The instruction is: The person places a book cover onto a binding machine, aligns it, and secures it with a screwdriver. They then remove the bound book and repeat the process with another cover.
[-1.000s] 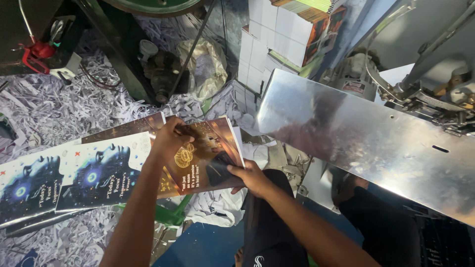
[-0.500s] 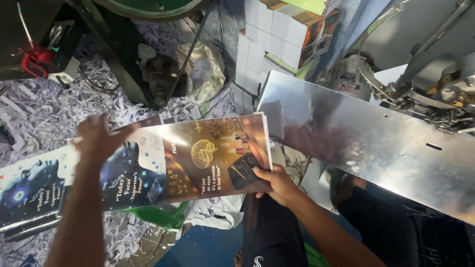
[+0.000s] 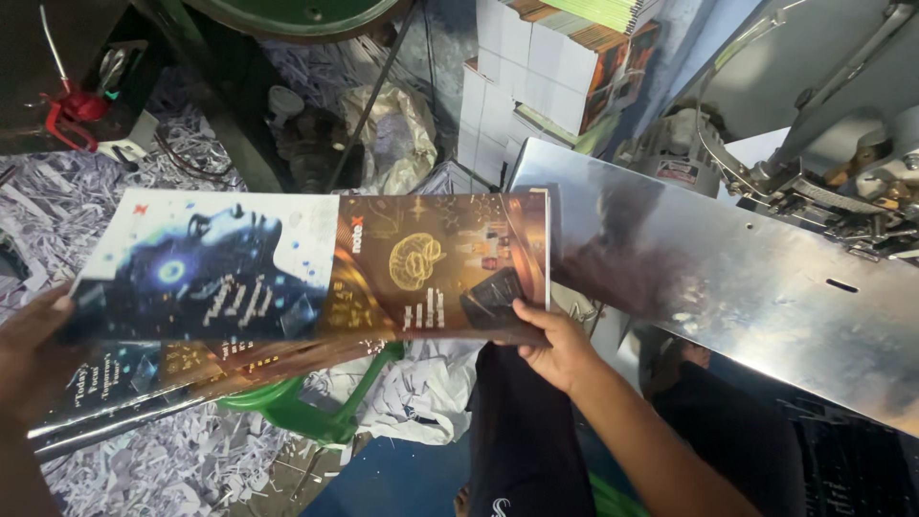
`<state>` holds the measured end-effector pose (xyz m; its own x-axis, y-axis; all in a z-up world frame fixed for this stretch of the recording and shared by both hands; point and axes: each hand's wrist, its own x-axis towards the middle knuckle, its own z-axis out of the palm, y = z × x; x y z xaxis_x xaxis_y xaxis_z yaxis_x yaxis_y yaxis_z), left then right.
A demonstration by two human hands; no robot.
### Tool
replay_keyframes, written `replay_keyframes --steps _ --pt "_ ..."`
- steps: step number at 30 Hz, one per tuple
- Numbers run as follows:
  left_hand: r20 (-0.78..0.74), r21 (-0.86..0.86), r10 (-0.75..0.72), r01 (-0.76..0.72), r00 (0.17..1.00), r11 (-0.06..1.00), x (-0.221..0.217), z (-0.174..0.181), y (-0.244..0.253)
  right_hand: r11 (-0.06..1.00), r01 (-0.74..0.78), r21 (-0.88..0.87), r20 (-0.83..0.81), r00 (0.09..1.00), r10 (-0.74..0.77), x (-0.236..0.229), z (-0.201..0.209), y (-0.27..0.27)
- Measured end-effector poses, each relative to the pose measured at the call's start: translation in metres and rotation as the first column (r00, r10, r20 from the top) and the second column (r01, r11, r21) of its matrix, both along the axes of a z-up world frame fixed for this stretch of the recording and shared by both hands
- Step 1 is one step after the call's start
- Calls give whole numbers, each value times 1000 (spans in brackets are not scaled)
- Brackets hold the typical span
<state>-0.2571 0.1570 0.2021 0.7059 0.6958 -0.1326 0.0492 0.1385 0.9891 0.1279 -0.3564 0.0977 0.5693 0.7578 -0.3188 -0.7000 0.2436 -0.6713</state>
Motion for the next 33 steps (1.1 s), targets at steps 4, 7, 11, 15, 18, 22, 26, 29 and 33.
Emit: replay_keyframes --steps 4,7,11,15,18,22,26,29,33 --pt "376 50 -127 117 918 992 -4 -2 -5 996 27 -87 -142 989 -39 17 17 0" --pt "213 242 -3 -50 977 969 0 -11 9 996 24 -83 -145 989 -36 29 36 -2" --pt "108 503 126 -164 986 848 9 -34 36 987 -26 -160 -104 994 9 39 69 1" --pt "226 456 45 -146 973 878 19 -46 67 973 -158 -168 9 987 162 43 101 -1" --pt "237 512 38 -159 971 844 30 -48 82 963 -123 -240 155 974 164 45 111 -5" --pt "239 522 61 -182 969 834 42 -37 90 983 -56 -178 330 937 113 58 111 -11" --pt "264 523 63 -198 962 829 61 -15 83 948 145 -283 566 823 43 63 111 -24" --pt "301 477 51 -197 952 857 76 6 69 906 261 -332 680 732 38 61 121 -27" --pt "280 528 85 -227 956 818 96 24 56 942 187 -277 670 740 50 58 138 -39"
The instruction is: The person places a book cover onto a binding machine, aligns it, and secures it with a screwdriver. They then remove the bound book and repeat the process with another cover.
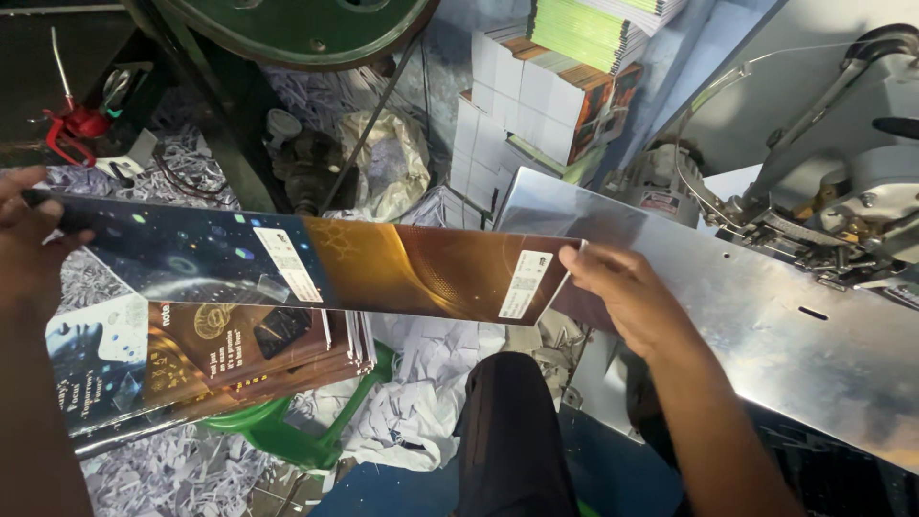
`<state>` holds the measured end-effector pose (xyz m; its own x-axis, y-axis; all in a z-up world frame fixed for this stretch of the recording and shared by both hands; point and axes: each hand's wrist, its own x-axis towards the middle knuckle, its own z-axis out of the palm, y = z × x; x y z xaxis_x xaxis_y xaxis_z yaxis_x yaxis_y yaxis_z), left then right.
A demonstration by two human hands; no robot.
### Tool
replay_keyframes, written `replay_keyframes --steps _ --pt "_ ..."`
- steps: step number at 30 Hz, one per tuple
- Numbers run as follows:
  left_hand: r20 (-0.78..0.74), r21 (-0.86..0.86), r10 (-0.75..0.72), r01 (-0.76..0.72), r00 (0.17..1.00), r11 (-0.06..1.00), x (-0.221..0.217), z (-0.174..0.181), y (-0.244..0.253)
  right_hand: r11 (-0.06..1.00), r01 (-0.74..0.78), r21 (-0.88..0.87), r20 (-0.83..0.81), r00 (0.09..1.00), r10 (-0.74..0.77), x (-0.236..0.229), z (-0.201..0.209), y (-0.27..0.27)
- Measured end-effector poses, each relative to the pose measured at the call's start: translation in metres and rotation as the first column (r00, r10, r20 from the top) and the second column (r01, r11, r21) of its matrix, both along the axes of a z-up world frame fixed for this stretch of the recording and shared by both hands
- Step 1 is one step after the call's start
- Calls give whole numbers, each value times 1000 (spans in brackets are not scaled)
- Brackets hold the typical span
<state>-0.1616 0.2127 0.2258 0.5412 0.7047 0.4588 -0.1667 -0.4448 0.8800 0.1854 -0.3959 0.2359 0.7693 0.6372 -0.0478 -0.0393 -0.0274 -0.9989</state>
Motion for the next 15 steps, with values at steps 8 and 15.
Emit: replay_keyframes --steps 8,15 --pt "5 37 -207 207 978 978 36 -3 75 892 -217 397 -102 955 278 16 -25 -36" --pt "-375 364 14 134 927 922 116 50 86 888 -171 427 126 984 129 45 -59 -54"
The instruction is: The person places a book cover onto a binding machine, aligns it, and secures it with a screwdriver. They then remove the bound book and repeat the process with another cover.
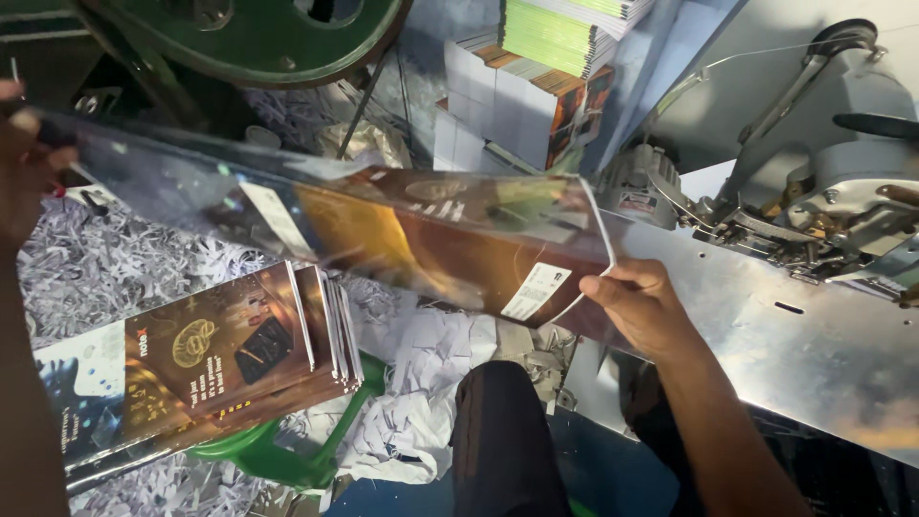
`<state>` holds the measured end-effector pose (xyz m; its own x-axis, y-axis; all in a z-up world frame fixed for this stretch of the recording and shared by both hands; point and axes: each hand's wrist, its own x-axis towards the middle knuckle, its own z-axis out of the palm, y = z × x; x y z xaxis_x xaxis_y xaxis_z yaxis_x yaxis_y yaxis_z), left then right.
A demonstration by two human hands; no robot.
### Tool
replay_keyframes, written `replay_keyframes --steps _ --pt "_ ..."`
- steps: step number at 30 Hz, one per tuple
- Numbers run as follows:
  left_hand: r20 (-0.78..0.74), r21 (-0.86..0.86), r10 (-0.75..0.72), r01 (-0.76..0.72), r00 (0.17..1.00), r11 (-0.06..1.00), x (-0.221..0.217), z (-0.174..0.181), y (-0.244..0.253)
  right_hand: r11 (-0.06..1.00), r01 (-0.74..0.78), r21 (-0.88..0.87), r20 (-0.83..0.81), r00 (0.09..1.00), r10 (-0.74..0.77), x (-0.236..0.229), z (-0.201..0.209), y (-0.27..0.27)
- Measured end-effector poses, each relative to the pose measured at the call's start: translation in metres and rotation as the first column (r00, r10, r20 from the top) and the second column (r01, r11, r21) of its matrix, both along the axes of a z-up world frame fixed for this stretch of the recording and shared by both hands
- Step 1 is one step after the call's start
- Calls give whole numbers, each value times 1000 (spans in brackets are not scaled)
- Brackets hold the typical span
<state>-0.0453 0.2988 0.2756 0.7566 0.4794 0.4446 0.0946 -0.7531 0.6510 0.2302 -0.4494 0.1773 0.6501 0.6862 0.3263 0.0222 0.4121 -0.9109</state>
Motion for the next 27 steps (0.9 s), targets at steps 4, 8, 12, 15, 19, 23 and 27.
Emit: replay_keyframes --steps 4,8,12,15,19,23,27 --pt "509 -494 -96 382 856 781 41 49 -63 995 -8 96 -36 999 12 16 1 0" --pt "363 -421 -36 198 931 885 96 75 -114 995 45 93 -81 996 -37 26 12 -3" --pt "356 -452 -69 236 932 860 142 62 -128 990 72 122 -141 989 -54 35 10 -13" --pt "304 -444 -79 215 949 870 176 41 -132 941 292 -169 -132 940 -315 40 4 -27" --pt "240 -440 -87 188 967 878 209 11 -141 831 457 -318 45 883 -468 43 1 -37" --pt "141 -470 -79 137 987 872 240 -14 -156 621 621 -479 328 782 -530 44 8 -38" --pt "39 -483 -39 53 998 874 265 -39 -170 348 738 -578 576 672 -466 38 18 -42"
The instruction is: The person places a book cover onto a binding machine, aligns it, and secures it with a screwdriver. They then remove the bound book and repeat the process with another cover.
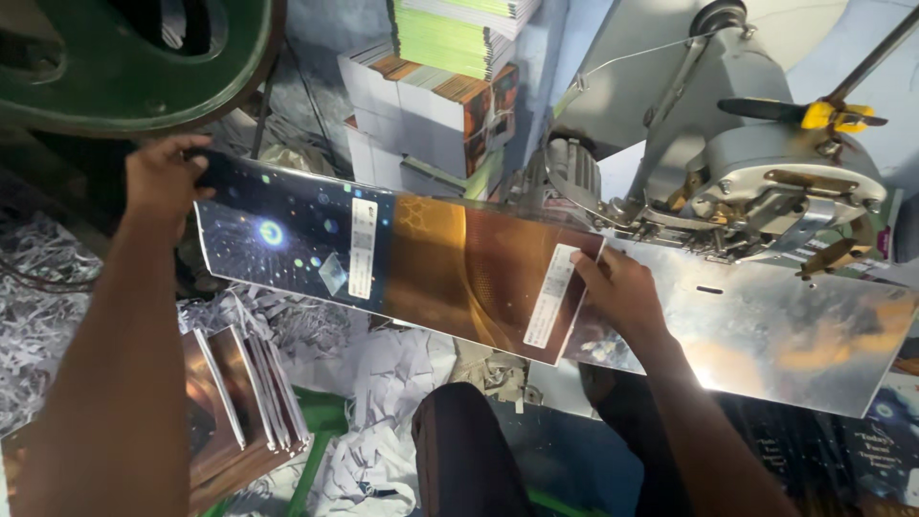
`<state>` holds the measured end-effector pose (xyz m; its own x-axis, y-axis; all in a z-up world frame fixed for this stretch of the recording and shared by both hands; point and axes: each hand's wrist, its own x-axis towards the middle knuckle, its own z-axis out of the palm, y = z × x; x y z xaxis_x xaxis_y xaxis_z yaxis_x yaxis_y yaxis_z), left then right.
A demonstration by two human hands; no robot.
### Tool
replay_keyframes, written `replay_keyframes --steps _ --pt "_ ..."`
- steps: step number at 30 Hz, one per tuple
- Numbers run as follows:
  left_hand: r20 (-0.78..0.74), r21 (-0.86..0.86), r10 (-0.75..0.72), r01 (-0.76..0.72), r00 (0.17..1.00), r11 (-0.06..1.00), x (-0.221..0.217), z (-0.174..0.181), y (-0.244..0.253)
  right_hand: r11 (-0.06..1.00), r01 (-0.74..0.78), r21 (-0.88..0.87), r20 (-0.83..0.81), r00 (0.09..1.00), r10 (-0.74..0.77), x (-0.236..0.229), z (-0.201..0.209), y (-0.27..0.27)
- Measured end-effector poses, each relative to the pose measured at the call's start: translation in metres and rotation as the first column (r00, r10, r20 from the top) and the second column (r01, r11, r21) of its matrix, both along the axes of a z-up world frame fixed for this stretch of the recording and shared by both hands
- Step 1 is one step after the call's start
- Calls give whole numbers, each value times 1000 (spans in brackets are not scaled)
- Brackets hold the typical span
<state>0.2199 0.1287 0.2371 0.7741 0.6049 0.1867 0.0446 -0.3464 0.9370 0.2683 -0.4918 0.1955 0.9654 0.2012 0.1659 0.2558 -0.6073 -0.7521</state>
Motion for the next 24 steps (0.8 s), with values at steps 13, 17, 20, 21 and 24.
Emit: replay_keyframes --steps 13,17,20,21,24 --pt "-61 -204 -101 86 993 975 35 -37 -64 927 228 -296 18 972 -234 -10 21 -40" --pt "-62 -186 -129 115 990 976 40 -45 -84 887 295 -354 -51 942 -333 -12 26 -55" --pt "-52 -190 -145 133 988 973 46 -52 -100 850 349 -395 -61 913 -404 -12 27 -68" --pt "-44 -195 -154 142 987 970 47 -54 -104 841 367 -399 -56 905 -422 -12 27 -73" --pt "-81 -191 -152 135 985 972 53 -59 -120 835 370 -407 -36 907 -419 -11 26 -89"
